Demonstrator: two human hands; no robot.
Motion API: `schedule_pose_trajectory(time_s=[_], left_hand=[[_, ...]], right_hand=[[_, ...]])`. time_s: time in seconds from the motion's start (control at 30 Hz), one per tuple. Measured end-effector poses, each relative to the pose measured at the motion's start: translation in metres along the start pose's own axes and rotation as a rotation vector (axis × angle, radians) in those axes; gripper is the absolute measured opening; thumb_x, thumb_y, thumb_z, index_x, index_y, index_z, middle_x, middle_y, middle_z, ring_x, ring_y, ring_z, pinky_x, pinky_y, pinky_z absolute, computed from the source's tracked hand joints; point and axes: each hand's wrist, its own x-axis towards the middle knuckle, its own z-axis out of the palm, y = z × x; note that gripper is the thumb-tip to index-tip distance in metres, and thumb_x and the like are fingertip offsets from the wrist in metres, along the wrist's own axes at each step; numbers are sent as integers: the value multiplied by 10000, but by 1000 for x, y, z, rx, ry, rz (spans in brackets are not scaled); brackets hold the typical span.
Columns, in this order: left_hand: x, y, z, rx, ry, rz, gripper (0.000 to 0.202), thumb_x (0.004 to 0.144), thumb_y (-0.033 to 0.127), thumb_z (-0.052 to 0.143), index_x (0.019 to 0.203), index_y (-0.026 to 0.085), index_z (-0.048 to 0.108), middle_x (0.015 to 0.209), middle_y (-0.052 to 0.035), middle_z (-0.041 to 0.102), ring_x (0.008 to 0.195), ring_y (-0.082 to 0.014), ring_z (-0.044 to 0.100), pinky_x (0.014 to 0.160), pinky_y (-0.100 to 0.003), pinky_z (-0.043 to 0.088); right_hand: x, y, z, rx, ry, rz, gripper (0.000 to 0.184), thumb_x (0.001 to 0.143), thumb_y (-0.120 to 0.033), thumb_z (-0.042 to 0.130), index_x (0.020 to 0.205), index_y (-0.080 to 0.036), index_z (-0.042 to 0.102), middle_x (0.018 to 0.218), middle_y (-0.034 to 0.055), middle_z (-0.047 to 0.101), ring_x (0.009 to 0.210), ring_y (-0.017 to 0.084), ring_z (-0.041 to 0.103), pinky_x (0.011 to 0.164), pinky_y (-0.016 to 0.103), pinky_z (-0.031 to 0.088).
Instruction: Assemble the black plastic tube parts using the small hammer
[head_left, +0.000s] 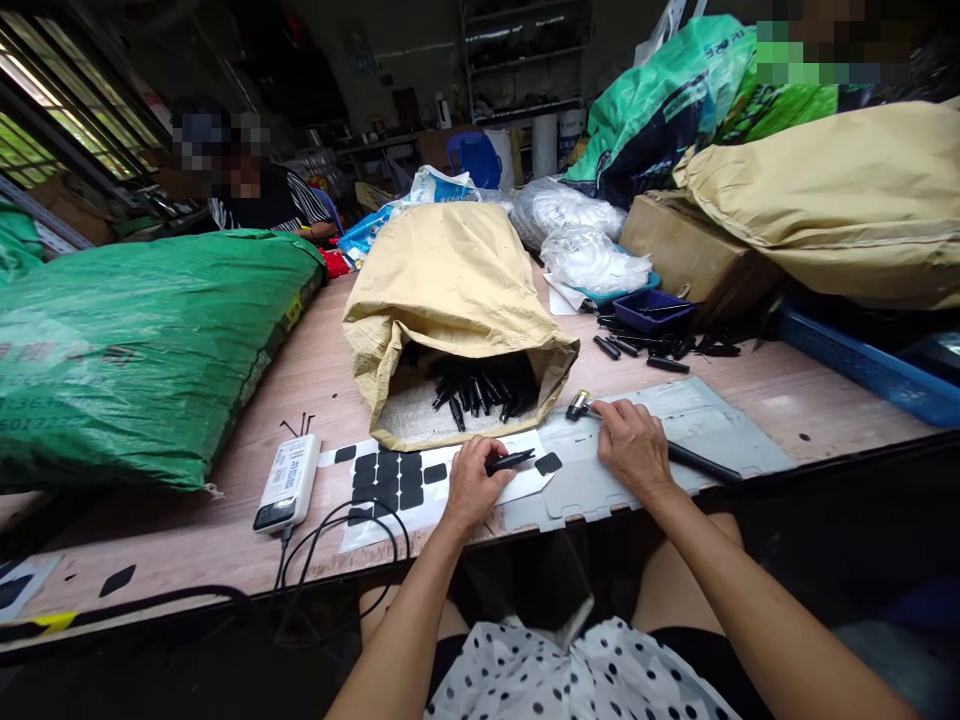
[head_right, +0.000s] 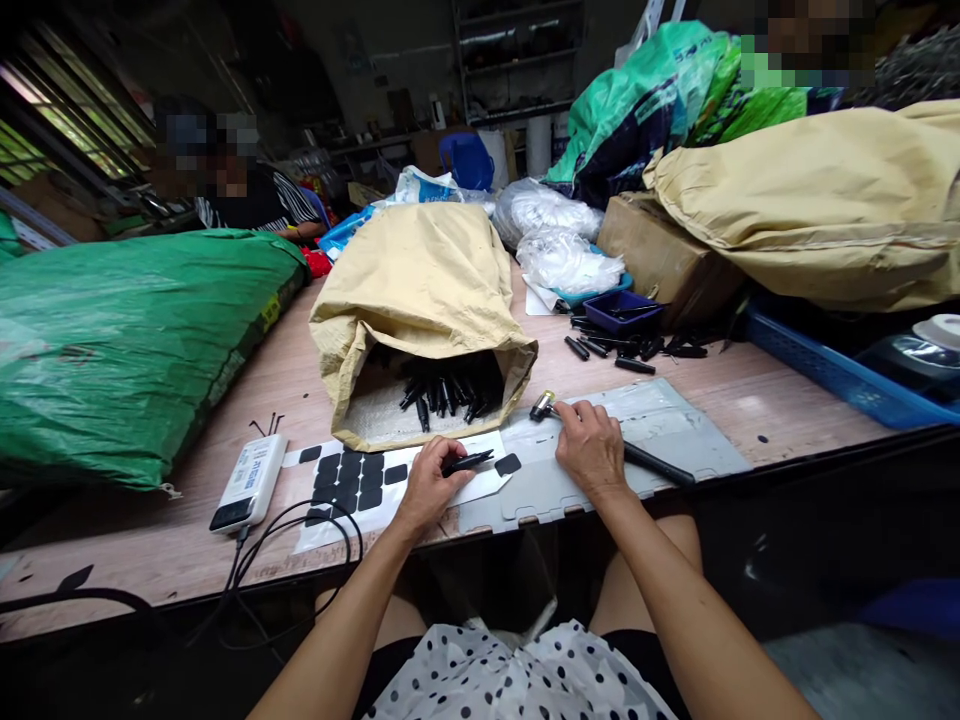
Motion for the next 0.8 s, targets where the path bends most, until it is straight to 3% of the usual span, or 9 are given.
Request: schedule_pose_trajectory(time_s=[0.3, 0.43, 0.5, 0.57, 0.63, 0.7, 0.8], left_hand=[[0, -2, 0, 3, -26, 42, 124, 801, 208, 697, 916, 229, 653, 972, -22, 666, 949, -227, 575, 878, -367, 425], [-14, 11, -11, -132, -36, 86, 136, 879, 300, 632, 991, 223, 645, 1011, -49, 663, 960, -228, 575, 892, -364, 446], [-32, 24, -18, -243, -110, 88, 190, 926, 342, 576, 1060, 225, 643, 1044, -59, 667, 971, -225, 587, 890, -348, 459], [-57, 36, -20, -329, -294, 64, 229, 944, 379, 563, 1094, 234, 658, 1022, -48, 681, 930, -212, 601, 848, -320, 466], [-82, 38, -9, -355, -528, 14, 234, 914, 405, 615, 1066, 243, 689, 929, -20, 684, 826, -189, 595, 753, -289, 455], [-104, 26, 13, -312, -664, -78, 217, 854, 386, 678, 1015, 245, 710, 826, 5, 662, 741, -171, 569, 675, -274, 424], [-122, -12, 58, -175, -597, -372, 209, 799, 320, 686, 985, 229, 718, 750, 5, 641, 730, -189, 582, 670, -290, 427]], right_hand=[[1, -3, -3, 3, -6, 20, 333, 906, -166, 518, 1202, -230, 656, 1003, 75, 620, 977, 240, 486, 787, 340, 299], [2, -3, -3, 12, -5, 28, 328, 899, -170, 522, 1194, -224, 654, 1003, 79, 617, 979, 242, 481, 790, 339, 301], [2, -3, -2, 8, -10, 27, 322, 902, -175, 517, 1190, -222, 653, 1005, 81, 617, 979, 244, 482, 789, 343, 301], [2, -2, -2, 4, -14, 29, 319, 903, -178, 515, 1187, -223, 653, 1008, 82, 616, 977, 246, 482, 786, 348, 300], [2, -2, -2, 4, -16, 33, 321, 900, -178, 516, 1188, -222, 651, 1010, 84, 616, 978, 249, 482, 783, 351, 297], [2, -3, -2, 9, -21, 35, 325, 899, -175, 516, 1192, -221, 649, 1014, 87, 617, 982, 250, 483, 778, 351, 296], [3, -3, -3, 15, -32, 36, 321, 907, -175, 510, 1191, -220, 652, 1021, 88, 621, 987, 250, 489, 776, 348, 296]])
